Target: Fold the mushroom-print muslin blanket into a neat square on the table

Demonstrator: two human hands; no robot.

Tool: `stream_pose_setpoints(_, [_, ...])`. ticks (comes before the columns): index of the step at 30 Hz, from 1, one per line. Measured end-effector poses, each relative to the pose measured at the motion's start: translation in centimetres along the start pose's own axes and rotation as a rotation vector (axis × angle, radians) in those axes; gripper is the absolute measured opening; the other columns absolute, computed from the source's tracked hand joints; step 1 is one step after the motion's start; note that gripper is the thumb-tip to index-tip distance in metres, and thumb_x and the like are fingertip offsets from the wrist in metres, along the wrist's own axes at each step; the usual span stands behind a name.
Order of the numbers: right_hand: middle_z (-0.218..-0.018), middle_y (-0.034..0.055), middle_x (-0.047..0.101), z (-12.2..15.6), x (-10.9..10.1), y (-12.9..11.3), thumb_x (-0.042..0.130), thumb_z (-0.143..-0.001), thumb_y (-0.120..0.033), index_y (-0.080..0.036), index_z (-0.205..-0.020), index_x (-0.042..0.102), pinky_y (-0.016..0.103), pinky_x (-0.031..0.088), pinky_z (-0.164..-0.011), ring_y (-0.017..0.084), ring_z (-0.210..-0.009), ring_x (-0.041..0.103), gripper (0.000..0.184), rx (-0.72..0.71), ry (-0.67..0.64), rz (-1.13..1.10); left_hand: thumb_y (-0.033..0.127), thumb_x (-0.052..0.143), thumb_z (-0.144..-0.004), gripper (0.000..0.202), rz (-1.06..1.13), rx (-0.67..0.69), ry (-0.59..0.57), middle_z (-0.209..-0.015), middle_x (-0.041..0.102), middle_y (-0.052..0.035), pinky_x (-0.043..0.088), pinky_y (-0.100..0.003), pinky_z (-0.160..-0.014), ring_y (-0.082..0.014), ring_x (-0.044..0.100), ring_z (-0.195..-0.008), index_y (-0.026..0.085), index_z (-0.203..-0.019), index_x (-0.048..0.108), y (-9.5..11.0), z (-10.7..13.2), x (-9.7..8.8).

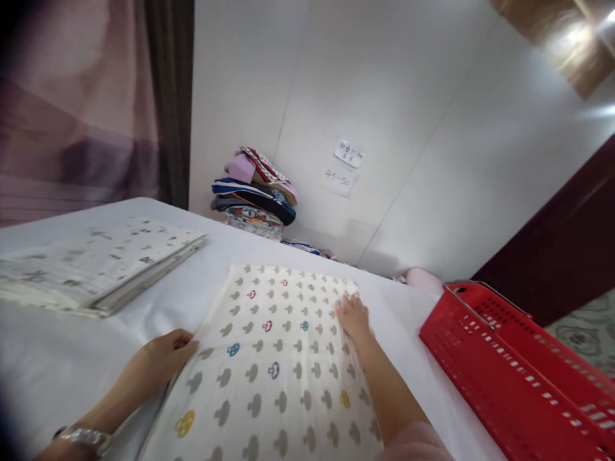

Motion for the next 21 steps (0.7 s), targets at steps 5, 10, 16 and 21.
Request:
stream_pose_setpoints(5, [-0.149,-0.0044,0.008,4.4,2.1,-5.8,0.021,-0.089,-0.053,-0.033,-0.140,0.021,0.038,0.002,-0.108,0.018,-0.136,0.003,0.054,-0.467,-0.068,-0.080,0.039,0.043,-0.072,0.025,-0.022,-0.013,-0.033,-0.069,0.066,-0.0013,0.038,-0.025,-0.057,-0.0187,0.060,-0.068,0.021,-0.074,0.060,-0.2,-0.3,0.3])
stream_pose_setpoints(10, [-0.148,0.0030,0.013,2.0,0.8,3.6,0.020,-0.089,-0.052,-0.028,-0.139,0.024,0.048,0.008,-0.105,0.023,-0.135,0.010,0.056,0.044,-0.042,0.008,0.039,0.045,-0.071,0.025,-0.018,-0.015,-0.029,-0.071,0.067,-0.0021,0.039,-0.024,-0.057,-0.0193,0.061,-0.070,0.021,-0.075,0.061,-0.2,-0.3,0.1])
stream_pose_setpoints(16, [-0.149,0.0044,0.009,0.2,-0.3,1.6,0.019,-0.089,-0.051,-0.022,-0.140,0.022,0.042,0.003,-0.106,0.020,-0.136,0.001,0.059,-0.041,0.028,0.029,0.039,0.045,-0.071,0.022,-0.047,-0.005,-0.008,-0.073,0.068,0.0012,0.038,-0.024,-0.059,-0.0193,0.060,-0.072,0.023,-0.075,0.060,-0.2,-0.5,0.1])
stream_pose_setpoints(21, [-0.150,-0.0008,0.004,-1.7,1.1,-6.5,0.017,-0.088,-0.058,-0.027,-0.141,0.017,0.038,0.001,-0.107,0.017,-0.136,-0.002,0.062,-0.312,-0.063,-0.036,0.044,0.038,-0.075,0.027,-0.062,-0.070,-0.067,-0.075,0.068,0.0045,0.040,-0.024,-0.062,-0.0181,0.061,-0.075,0.026,-0.079,0.058,-1.6,-1.1,1.1])
Point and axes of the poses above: each hand's wrist, its own z-axis away from the middle knuckle, its own x-axis out of the palm, y = z × x, the point moved 9 cm from there along -z, towards the middle knuckle
